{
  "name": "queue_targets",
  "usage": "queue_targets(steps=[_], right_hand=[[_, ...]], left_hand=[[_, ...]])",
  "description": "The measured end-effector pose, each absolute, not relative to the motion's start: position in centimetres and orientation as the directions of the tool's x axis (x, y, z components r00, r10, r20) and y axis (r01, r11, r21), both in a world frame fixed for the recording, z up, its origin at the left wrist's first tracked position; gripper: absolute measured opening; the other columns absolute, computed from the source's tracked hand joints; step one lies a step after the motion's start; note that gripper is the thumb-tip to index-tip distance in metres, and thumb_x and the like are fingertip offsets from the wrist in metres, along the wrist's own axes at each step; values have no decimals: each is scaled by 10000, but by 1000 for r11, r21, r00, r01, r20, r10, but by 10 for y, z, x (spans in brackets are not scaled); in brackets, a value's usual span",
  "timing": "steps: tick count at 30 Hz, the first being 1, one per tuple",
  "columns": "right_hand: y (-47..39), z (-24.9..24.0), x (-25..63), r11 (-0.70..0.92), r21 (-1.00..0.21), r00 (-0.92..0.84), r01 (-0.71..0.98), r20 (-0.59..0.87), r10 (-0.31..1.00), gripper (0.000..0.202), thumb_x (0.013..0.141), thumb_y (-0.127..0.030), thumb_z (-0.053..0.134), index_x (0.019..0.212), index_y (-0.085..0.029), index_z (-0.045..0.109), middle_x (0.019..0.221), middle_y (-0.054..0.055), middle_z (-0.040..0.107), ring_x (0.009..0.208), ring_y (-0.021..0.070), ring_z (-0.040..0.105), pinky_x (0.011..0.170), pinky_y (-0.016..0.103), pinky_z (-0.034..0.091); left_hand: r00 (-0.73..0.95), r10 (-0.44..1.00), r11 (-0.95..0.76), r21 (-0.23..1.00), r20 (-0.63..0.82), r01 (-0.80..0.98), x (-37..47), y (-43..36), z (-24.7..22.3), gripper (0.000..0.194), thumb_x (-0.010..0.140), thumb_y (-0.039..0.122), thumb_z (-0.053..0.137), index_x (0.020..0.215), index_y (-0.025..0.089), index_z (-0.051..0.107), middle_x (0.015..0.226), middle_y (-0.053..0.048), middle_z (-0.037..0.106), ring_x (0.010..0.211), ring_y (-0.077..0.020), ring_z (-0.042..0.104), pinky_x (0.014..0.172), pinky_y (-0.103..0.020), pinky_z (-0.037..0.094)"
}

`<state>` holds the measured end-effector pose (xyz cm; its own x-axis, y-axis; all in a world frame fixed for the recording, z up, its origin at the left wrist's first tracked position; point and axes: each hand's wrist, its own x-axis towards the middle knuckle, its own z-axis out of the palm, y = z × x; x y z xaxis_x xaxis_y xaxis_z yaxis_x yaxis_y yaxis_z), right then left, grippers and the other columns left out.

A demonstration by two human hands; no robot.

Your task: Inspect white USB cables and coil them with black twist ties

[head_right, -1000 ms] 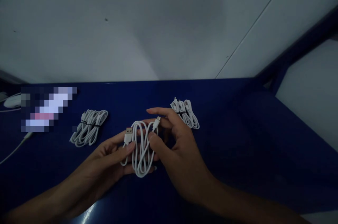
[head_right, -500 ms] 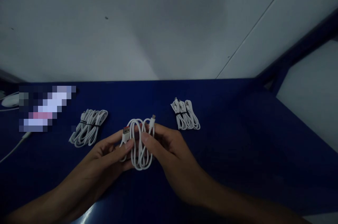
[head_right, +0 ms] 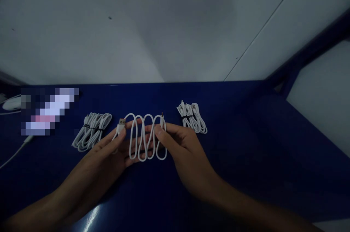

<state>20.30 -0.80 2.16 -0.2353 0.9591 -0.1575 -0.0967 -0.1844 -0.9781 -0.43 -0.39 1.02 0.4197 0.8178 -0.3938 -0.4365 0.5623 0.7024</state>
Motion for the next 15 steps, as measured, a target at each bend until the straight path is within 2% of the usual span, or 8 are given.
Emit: queue_targets(steps=[3, 6, 8, 13, 15], right_hand=[[-8, 20, 204, -214, -975, -225, -67, -194, 955, 294, 1142, -457, 621, 1064, -322, 871, 970, 16, 796, 889, 199, 729, 939, 382, 583], [-7, 18, 205, -192, -980, -160, 52, -198, 967, 416, 1139, -504, 611, 849, -273, 801, 837, 5, 714, 804, 184, 654, 805, 345, 540], [-6, 18, 205, -173, -980, -159, 98, -186, 970, 467, 1144, -502, 603, 773, -256, 747, 795, -4, 665, 769, 172, 611, 755, 330, 508], [-3, 21, 206, -206, -978, -304, -41, -184, 935, 375, 1172, -471, 563, 1014, -289, 851, 919, 10, 761, 854, 180, 690, 862, 346, 549], [-3, 21, 207, -214, -975, -311, -65, -184, 932, 377, 1173, -471, 562, 1039, -287, 863, 942, 20, 787, 849, 183, 698, 878, 359, 554]], left_hand=[[425, 821, 552, 720, -381, -422, -5, -4, 10, 418, 1166, 492, 554, 1489, 289, 725, 1552, -96, 714, 1488, -341, 584, 1183, -480, 503], [439, 823, 536, 751, -361, -386, -6, -5, 12, 425, 1183, 464, 501, 1433, 253, 773, 1567, -101, 702, 1504, -347, 560, 1177, -471, 506], [440, 825, 524, 771, -355, -361, -6, -5, 13, 390, 1175, 412, 530, 1385, 233, 806, 1554, -107, 713, 1498, -353, 565, 1172, -469, 510], [445, 805, 546, 785, -394, -292, -7, -2, 15, 273, 1110, 323, 664, 1244, 213, 875, 1412, -113, 805, 1427, -354, 644, 1199, -481, 492], [454, 795, 545, 803, -403, -241, -9, 0, 15, 250, 1101, 299, 681, 1236, 223, 877, 1387, -103, 820, 1409, -343, 668, 1205, -478, 492]])
